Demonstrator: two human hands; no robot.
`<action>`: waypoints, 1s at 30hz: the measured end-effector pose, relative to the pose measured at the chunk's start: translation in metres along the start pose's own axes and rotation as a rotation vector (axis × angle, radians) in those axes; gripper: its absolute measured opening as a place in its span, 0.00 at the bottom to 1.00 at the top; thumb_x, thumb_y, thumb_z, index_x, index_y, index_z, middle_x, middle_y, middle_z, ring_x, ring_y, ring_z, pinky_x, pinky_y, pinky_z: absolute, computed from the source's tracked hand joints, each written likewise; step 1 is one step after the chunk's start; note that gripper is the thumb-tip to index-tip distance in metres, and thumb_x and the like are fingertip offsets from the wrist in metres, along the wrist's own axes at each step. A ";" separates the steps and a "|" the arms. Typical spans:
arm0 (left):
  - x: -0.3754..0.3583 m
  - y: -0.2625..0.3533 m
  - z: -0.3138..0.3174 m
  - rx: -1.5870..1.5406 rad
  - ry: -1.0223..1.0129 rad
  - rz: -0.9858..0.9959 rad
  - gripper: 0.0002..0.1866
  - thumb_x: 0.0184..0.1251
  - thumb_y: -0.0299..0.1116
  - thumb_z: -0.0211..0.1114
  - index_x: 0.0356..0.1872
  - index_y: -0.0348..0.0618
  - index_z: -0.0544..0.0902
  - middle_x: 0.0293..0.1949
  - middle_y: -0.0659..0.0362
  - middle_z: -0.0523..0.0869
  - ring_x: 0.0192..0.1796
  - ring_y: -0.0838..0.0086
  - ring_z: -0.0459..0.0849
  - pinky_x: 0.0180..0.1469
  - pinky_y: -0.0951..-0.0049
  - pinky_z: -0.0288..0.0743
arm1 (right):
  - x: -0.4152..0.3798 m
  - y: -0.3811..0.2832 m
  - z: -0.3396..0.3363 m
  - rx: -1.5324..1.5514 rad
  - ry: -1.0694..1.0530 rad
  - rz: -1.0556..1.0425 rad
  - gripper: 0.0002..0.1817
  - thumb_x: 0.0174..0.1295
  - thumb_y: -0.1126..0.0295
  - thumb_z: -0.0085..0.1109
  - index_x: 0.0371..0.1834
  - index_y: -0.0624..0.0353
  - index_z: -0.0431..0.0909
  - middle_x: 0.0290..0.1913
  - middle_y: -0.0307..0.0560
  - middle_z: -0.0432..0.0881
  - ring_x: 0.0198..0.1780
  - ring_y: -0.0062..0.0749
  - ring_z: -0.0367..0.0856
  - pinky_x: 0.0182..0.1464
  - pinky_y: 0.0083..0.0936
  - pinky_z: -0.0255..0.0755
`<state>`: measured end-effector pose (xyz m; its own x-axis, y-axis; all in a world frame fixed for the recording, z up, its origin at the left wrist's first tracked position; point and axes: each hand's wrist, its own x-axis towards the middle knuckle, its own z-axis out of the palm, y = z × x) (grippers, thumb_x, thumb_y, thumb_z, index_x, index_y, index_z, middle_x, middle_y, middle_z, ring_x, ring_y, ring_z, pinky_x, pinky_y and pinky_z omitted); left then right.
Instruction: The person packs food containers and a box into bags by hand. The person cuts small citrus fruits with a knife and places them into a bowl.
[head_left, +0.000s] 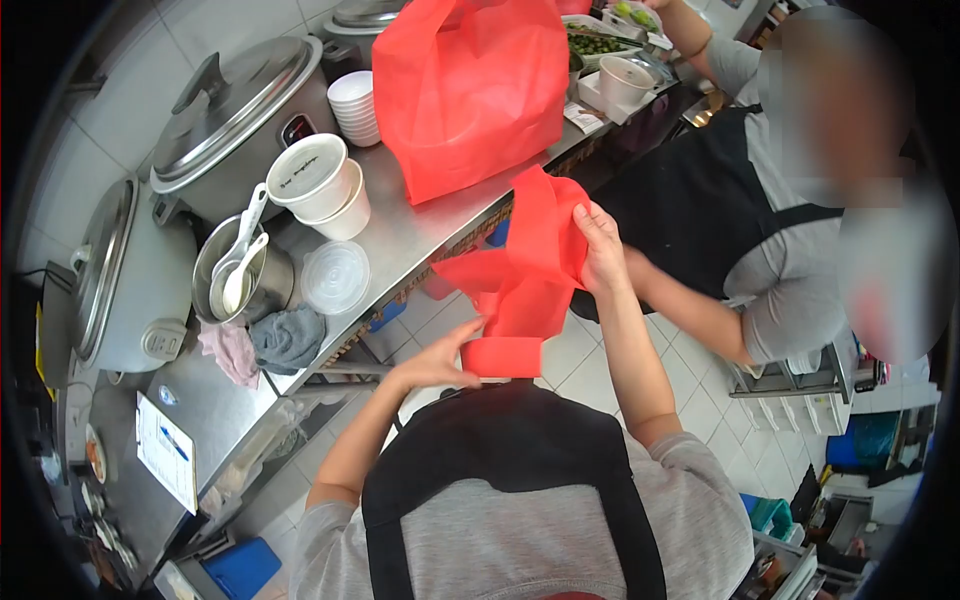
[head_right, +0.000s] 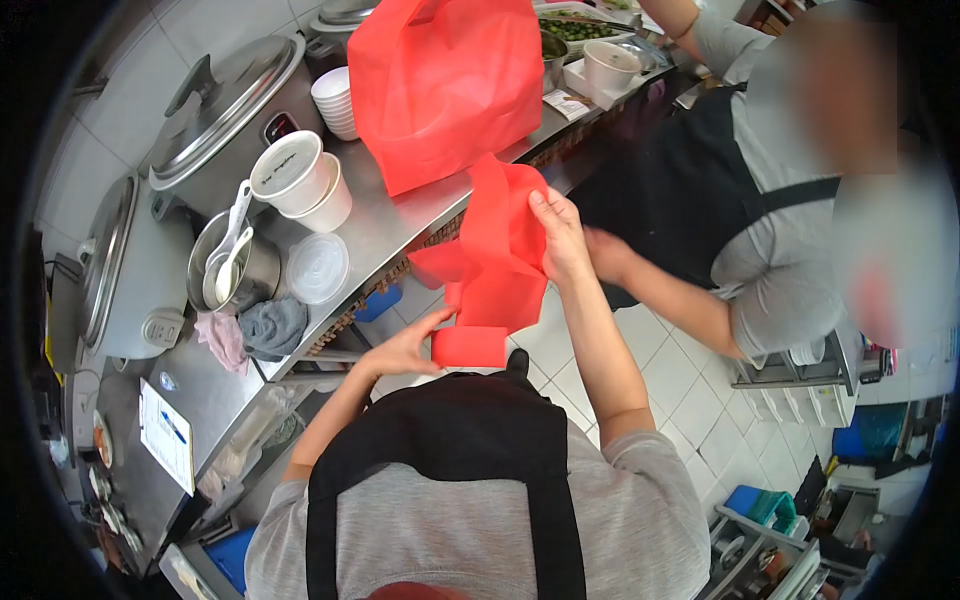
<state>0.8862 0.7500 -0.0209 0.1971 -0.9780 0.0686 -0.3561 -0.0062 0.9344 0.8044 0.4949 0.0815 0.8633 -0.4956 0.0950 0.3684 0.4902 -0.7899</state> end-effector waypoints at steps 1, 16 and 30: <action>0.006 -0.006 -0.005 -0.557 -0.087 -0.049 0.41 0.52 0.52 0.66 0.65 0.49 0.59 0.65 0.54 0.60 0.66 0.62 0.60 0.63 0.59 0.57 | -0.006 0.000 0.006 -0.060 -0.042 -0.031 0.12 0.65 0.67 0.50 0.45 0.63 0.76 0.42 0.41 0.81 0.42 0.22 0.79 0.47 0.22 0.73; 0.051 0.049 -0.069 -0.908 0.407 0.070 0.03 0.64 0.30 0.58 0.34 0.43 0.75 0.25 0.61 0.81 0.16 0.86 0.68 0.17 0.87 0.59 | -0.080 -0.026 -0.017 -0.045 0.182 -0.276 0.18 0.67 0.64 0.46 0.54 0.65 0.68 0.50 0.47 0.77 0.49 0.29 0.77 0.52 0.28 0.72; 0.015 0.047 -0.064 -1.016 0.477 0.116 0.05 0.63 0.28 0.60 0.38 0.43 0.76 0.31 0.55 0.85 0.28 0.80 0.82 0.31 0.83 0.76 | -0.034 -0.007 0.033 -0.809 0.326 -0.754 0.11 0.61 0.79 0.47 0.46 0.66 0.72 0.42 0.46 0.76 0.37 0.24 0.75 0.40 0.21 0.71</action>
<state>0.9309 0.7482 0.0465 0.6171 -0.7809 0.0966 0.4705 0.4646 0.7502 0.7840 0.5321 0.1039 0.3443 -0.6863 0.6406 0.3220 -0.5546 -0.7673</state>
